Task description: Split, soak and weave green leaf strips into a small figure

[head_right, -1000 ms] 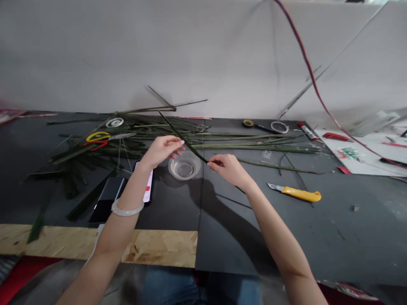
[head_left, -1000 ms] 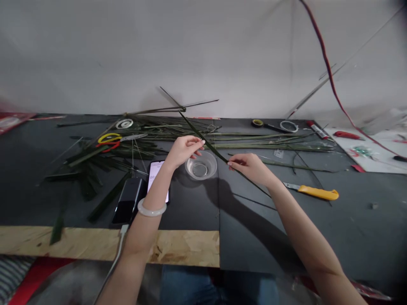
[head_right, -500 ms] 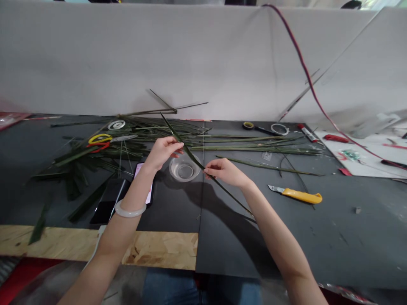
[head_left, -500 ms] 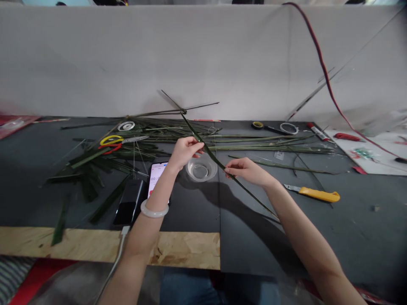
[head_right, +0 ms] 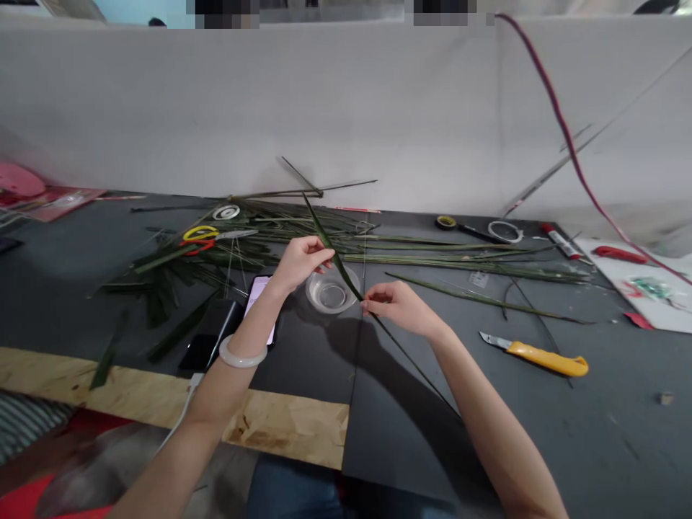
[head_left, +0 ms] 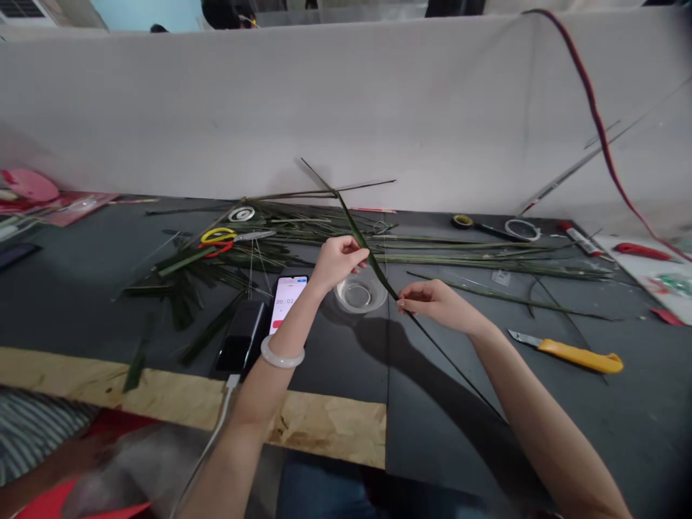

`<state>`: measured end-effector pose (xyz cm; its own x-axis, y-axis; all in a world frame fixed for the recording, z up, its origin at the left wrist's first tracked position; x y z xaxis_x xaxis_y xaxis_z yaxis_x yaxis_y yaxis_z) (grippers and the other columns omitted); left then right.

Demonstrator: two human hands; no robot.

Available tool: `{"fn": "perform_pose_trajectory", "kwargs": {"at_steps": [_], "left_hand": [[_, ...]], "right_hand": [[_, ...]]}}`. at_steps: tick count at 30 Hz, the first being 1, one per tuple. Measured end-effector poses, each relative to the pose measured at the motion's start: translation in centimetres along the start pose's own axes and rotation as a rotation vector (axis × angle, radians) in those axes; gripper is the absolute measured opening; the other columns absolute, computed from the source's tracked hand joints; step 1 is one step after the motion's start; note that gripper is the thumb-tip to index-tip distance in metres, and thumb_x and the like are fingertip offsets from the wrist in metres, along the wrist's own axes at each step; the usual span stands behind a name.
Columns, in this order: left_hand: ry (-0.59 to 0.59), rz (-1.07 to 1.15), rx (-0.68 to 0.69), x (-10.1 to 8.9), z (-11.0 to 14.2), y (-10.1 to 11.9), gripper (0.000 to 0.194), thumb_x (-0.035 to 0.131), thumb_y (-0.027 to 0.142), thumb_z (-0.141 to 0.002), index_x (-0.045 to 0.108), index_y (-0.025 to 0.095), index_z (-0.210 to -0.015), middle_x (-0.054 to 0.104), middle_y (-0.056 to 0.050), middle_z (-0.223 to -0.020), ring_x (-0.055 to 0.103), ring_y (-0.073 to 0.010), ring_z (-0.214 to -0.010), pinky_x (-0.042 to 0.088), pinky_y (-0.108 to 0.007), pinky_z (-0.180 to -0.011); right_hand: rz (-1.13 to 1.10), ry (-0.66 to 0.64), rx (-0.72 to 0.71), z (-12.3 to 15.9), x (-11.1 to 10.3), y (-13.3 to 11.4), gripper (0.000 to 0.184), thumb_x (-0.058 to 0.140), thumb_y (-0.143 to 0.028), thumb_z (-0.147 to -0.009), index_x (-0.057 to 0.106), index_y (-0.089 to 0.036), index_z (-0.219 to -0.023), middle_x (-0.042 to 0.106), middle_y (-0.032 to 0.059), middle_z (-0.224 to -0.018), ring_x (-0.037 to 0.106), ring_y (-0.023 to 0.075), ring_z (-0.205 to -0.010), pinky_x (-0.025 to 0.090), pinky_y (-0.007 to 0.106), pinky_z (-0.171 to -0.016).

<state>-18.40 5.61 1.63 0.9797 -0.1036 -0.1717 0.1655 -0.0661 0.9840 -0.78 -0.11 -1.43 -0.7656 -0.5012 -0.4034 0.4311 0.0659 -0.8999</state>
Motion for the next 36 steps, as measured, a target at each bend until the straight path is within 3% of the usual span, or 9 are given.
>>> {"fn": "perform_pose_trajectory", "kwargs": {"at_steps": [11,18,26,36], "left_hand": [[0.008,-0.024,-0.052,0.2,0.0,0.1,0.015,0.061,0.014,-0.073,0.053,0.014,-0.060,0.059,0.001,-0.056,0.060,-0.0092,-0.052,0.045,-0.015,-0.044],[0.009,-0.008,-0.026,-0.1,-0.3,-0.2,0.017,0.061,0.017,-0.074,0.052,0.015,-0.060,0.059,0.000,-0.057,0.060,-0.0096,-0.052,0.046,-0.017,-0.045],[0.000,-0.023,-0.040,0.0,-0.1,-0.1,0.012,0.061,0.017,-0.075,0.055,0.014,-0.064,0.060,0.000,-0.060,0.060,-0.0095,-0.053,0.045,-0.017,-0.045],[0.020,-0.026,-0.060,-0.2,-0.3,-0.2,0.015,0.059,0.015,-0.076,0.053,0.014,-0.062,0.062,-0.002,-0.062,0.060,-0.0093,-0.051,0.045,-0.017,-0.044]], "right_hand": [[0.049,0.048,-0.003,-0.3,-0.1,0.7,0.026,0.058,-0.042,-0.074,0.062,-0.016,-0.071,0.063,0.0016,-0.065,0.050,0.0125,-0.059,0.038,0.026,-0.059],[0.067,0.031,-0.040,-0.4,-0.2,0.8,0.034,0.054,-0.048,-0.079,0.065,-0.016,-0.074,0.060,0.0013,-0.063,0.051,0.0136,-0.059,0.040,0.027,-0.058],[0.217,0.077,-0.028,-0.6,-0.5,1.1,0.028,0.046,-0.040,-0.084,0.062,-0.018,-0.075,0.068,0.0045,-0.069,0.059,0.0169,-0.064,0.044,0.028,-0.062],[0.216,0.079,-0.084,-0.5,-0.5,0.7,0.029,0.040,-0.042,-0.088,0.051,-0.020,-0.073,0.061,0.0022,-0.065,0.054,0.0146,-0.062,0.042,0.027,-0.064]]}}
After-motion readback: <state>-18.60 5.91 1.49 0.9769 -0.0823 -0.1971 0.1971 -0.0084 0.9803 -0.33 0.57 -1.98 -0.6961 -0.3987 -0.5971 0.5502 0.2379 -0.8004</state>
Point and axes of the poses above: each hand's wrist, its own z-axis away from the middle knuckle, its own x-axis out of the palm, y = z × x, the point moved 6 cm from there along -z, towards the middle knuckle
